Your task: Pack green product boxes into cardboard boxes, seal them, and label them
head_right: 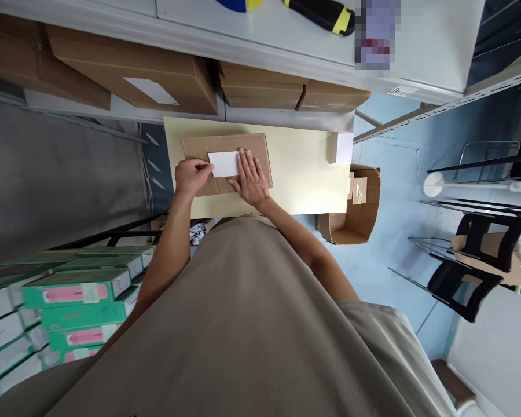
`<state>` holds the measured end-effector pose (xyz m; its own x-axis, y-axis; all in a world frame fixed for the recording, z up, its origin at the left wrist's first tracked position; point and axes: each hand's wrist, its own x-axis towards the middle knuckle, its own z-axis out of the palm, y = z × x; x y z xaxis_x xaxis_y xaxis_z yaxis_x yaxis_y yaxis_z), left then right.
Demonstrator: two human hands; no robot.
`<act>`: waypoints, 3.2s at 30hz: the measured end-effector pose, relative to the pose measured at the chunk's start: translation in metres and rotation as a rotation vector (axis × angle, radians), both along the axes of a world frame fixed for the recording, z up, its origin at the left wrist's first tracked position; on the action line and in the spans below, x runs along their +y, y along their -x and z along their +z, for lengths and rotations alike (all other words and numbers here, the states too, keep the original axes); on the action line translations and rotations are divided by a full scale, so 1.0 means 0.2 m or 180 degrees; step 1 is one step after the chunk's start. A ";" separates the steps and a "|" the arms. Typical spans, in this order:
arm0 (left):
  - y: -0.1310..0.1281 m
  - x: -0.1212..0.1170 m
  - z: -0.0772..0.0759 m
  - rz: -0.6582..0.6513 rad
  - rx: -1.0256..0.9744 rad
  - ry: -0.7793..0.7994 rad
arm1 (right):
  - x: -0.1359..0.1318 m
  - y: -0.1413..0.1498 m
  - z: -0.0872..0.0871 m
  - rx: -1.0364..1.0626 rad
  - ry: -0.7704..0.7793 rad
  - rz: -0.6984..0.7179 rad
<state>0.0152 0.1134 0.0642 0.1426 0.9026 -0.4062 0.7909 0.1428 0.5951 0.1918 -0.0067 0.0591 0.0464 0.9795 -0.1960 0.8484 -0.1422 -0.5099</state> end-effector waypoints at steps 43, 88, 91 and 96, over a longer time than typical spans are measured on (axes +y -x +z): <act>0.01 -0.05 -0.01 -0.0065 -0.0105 -0.0225 | 0.14 0.19 -0.14 -0.0045 -0.0132 0.0760; 0.05 -0.05 -0.03 -0.0130 -0.0218 -0.0169 | 0.26 0.24 -0.08 -0.0040 0.0233 0.0866; 0.06 -0.05 -0.03 -0.0127 -0.0203 -0.0189 | 0.19 0.24 -0.05 -0.0061 0.0182 0.0827; 0.06 -0.06 -0.05 -0.0137 -0.0177 -0.0253 | 0.11 0.22 -0.02 -0.0098 0.0235 0.0894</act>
